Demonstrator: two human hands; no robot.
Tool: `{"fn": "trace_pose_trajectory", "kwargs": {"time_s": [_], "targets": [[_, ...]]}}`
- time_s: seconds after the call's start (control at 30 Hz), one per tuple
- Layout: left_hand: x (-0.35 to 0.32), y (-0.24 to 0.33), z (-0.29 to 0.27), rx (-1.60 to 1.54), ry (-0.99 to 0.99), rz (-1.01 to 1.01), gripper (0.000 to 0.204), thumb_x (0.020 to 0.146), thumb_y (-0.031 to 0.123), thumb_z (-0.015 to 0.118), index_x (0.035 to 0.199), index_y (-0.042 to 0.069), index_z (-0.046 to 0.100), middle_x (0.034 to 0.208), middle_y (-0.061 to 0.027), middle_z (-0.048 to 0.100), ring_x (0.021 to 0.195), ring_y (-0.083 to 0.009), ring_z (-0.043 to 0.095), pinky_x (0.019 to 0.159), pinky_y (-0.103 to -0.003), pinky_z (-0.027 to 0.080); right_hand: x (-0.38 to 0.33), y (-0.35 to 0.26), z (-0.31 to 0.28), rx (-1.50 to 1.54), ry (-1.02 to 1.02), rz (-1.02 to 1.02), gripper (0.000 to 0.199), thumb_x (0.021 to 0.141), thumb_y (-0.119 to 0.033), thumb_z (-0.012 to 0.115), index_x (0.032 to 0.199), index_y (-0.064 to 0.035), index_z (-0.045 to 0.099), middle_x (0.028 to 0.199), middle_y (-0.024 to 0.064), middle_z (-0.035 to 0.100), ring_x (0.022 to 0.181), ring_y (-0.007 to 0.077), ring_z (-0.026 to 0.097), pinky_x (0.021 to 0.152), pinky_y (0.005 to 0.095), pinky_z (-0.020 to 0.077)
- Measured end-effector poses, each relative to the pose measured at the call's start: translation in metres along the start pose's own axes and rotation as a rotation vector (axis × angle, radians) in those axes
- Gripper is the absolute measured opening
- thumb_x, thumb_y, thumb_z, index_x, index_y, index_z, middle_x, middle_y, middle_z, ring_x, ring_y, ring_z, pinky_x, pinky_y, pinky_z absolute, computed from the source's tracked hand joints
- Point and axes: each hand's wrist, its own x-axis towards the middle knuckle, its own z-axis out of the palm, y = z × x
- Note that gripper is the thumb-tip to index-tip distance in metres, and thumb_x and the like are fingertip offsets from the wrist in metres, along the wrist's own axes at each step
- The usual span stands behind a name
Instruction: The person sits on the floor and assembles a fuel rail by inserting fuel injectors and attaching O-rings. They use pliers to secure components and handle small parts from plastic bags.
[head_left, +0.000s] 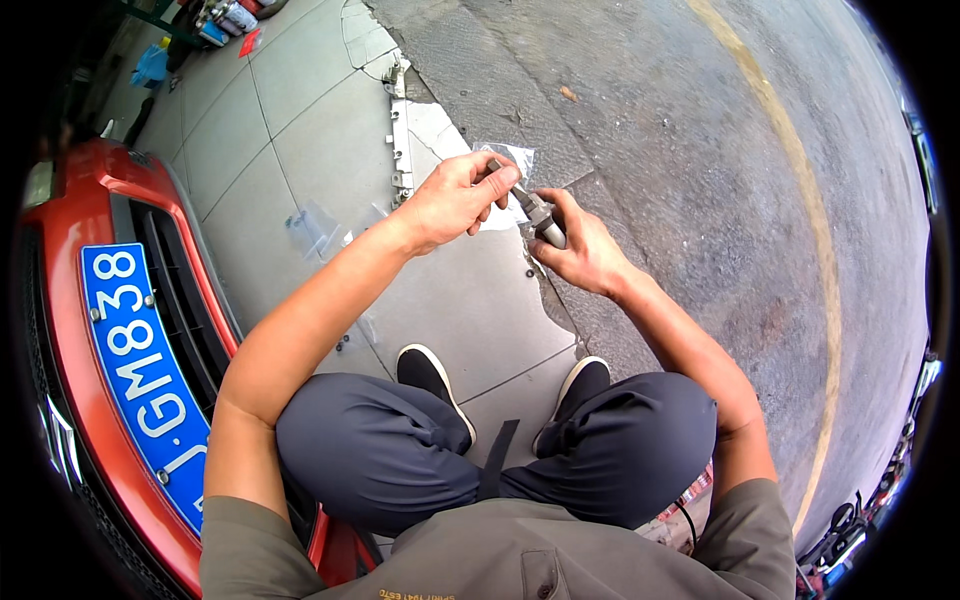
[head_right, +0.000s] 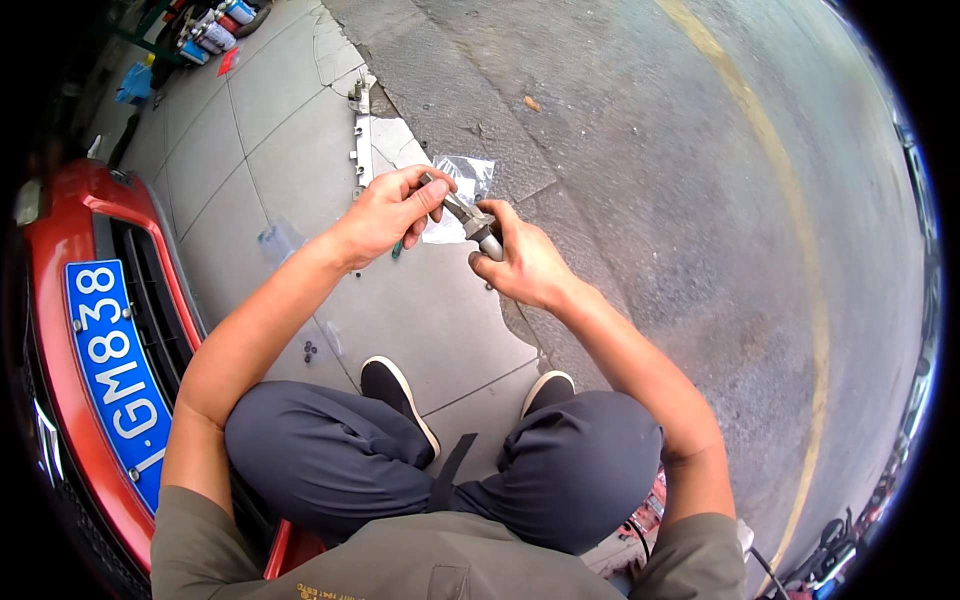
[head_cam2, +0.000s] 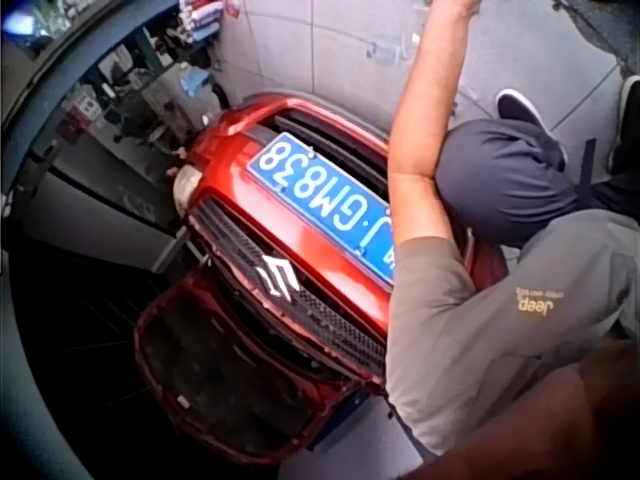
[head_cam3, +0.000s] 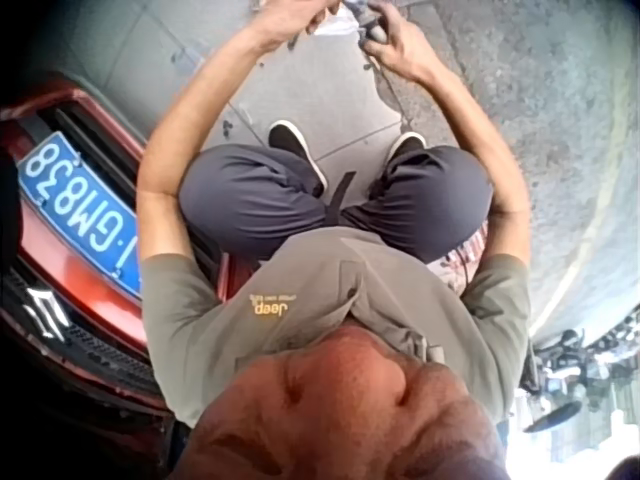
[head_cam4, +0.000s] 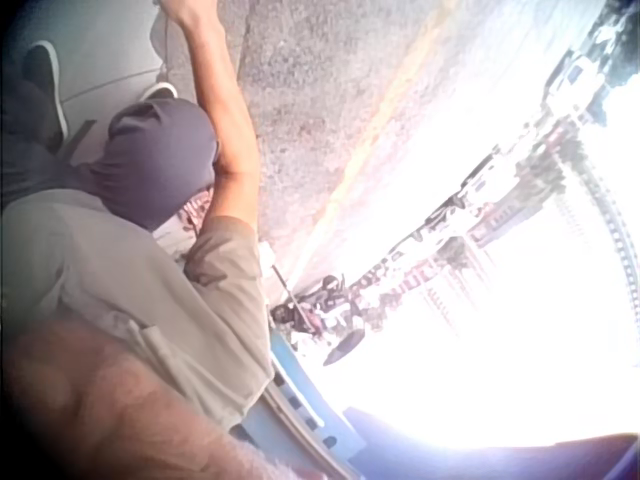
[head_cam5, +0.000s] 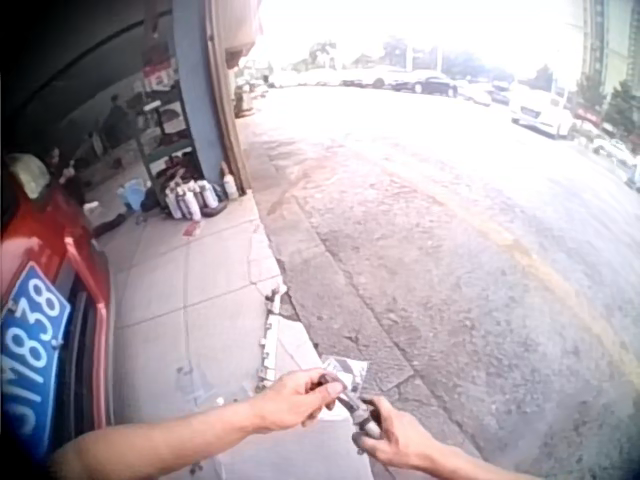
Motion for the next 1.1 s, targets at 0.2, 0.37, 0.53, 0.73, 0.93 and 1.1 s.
{"fn": "trace_pose_trajectory", "kwargs": {"time_s": [0.2,0.37,0.53,0.73,0.93,1.1], "targets": [[0.001,0.001,0.010,0.123,0.033,0.066,0.035,0.104,0.036,0.057,0.118,0.004,0.062,0.085,-0.0002,0.059,0.062,-0.0033,0.045,0.052,-0.021,0.038,0.008,-0.001,0.003,0.031,0.051,0.008,0.072,0.079,-0.035,0.072,0.136,0.0006,0.048,0.094,0.0173,0.067,0.081,0.0260,0.066,0.076,0.0401,0.0517],[-0.001,0.002,0.015,0.189,0.035,0.173,0.035,0.103,0.035,0.058,0.118,0.003,0.062,0.087,-0.0008,0.061,0.072,-0.0067,0.051,0.063,-0.024,0.044,0.020,-0.012,0.007,0.218,0.067,0.023,0.045,0.080,-0.026,0.064,0.117,0.0006,0.062,0.086,0.0114,0.065,0.078,0.0198,0.062,0.072,0.0355,0.0501],[-0.002,0.001,0.025,0.255,0.078,0.170,0.034,0.102,0.032,0.060,0.117,0.001,0.061,0.087,-0.0025,0.063,0.080,-0.0090,0.056,0.071,-0.028,0.047,0.021,-0.008,0.012,0.146,0.123,0.074,0.028,0.079,-0.018,0.060,0.100,0.0010,0.064,0.084,0.0154,0.066,0.076,0.0235,0.064,0.070,0.0378,0.0503],[-0.009,-0.004,0.033,0.605,0.165,0.239,0.031,0.102,0.028,0.057,0.106,-0.003,0.056,0.081,-0.0192,0.064,0.076,-0.0331,0.062,0.070,-0.041,0.049,0.011,-0.010,0.008,0.083,0.164,0.131,0.017,0.077,-0.012,0.058,0.087,0.0015,0.062,0.071,0.0161,0.063,0.068,0.0265,0.063,0.065,0.0400,0.0497],[-0.008,0.006,0.036,0.624,0.073,0.161,0.028,0.103,0.026,0.053,0.101,-0.002,0.055,0.076,-0.0193,0.059,0.071,-0.0312,0.057,0.068,-0.042,0.046,0.002,-0.010,0.009,0.233,0.141,0.271,0.012,0.076,-0.010,0.057,0.080,0.0009,0.056,0.066,0.0132,0.055,0.064,0.0230,0.056,0.063,0.0399,0.0465],[-0.007,0.005,0.032,0.492,0.018,0.110,0.032,0.103,0.028,0.053,0.091,-0.001,0.055,0.078,-0.0213,0.060,0.074,-0.0382,0.058,0.070,-0.046,0.047,-0.001,-0.013,0.006,0.208,0.103,0.246,0.011,0.077,-0.010,0.056,0.081,0.0000,0.057,0.068,0.0066,0.052,0.067,0.0166,0.049,0.063,0.0368,0.0421]]}}
